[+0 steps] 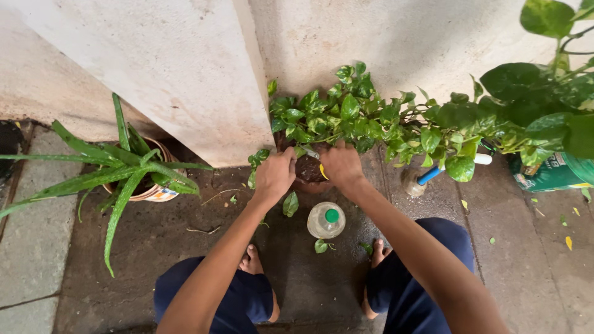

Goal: The person prunes a potted plant by hand and using shears, removing several leaves and small stems and letting them fall to the floor.

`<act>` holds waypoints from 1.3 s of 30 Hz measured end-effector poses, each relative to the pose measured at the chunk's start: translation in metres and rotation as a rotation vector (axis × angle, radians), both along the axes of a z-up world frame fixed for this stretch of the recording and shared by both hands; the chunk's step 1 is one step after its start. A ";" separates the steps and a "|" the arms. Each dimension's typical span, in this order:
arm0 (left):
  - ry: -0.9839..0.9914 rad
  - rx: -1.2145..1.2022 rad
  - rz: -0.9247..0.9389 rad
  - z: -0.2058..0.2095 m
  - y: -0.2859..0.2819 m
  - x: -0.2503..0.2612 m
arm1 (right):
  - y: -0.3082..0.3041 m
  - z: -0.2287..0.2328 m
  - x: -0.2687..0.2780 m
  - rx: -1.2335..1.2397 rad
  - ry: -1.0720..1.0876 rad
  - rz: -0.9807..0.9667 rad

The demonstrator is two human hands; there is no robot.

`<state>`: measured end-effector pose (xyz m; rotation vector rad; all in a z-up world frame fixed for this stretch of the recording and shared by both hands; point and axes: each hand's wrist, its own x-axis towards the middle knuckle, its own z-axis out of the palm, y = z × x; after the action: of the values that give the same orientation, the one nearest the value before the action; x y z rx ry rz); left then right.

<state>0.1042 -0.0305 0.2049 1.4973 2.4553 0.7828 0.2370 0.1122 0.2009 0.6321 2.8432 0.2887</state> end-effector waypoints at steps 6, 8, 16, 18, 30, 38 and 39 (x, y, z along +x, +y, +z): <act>-0.231 0.038 0.140 -0.011 0.003 -0.004 | 0.002 0.014 0.007 -0.389 0.032 -0.229; -0.340 0.125 0.147 -0.023 0.006 -0.008 | 0.005 0.010 0.009 -0.451 0.084 -0.280; -0.826 0.196 0.214 -0.069 0.029 -0.016 | 0.021 -0.036 0.019 -1.296 0.322 -0.560; -0.829 0.187 0.212 -0.071 0.030 -0.016 | 0.021 -0.036 0.019 -1.448 0.341 -0.664; -1.022 0.154 0.322 -0.078 0.033 -0.024 | 0.012 0.009 0.015 -1.643 0.303 -0.701; -1.029 0.292 0.477 -0.082 0.033 -0.035 | 0.008 0.021 0.013 -1.574 0.276 -0.620; -1.139 0.399 0.470 -0.083 0.032 -0.038 | 0.007 0.023 0.013 -1.525 0.285 -0.602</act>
<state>0.0659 0.0020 0.1221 0.2481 1.7440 1.6706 0.2503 0.1193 0.2242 1.0007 1.9649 -1.8801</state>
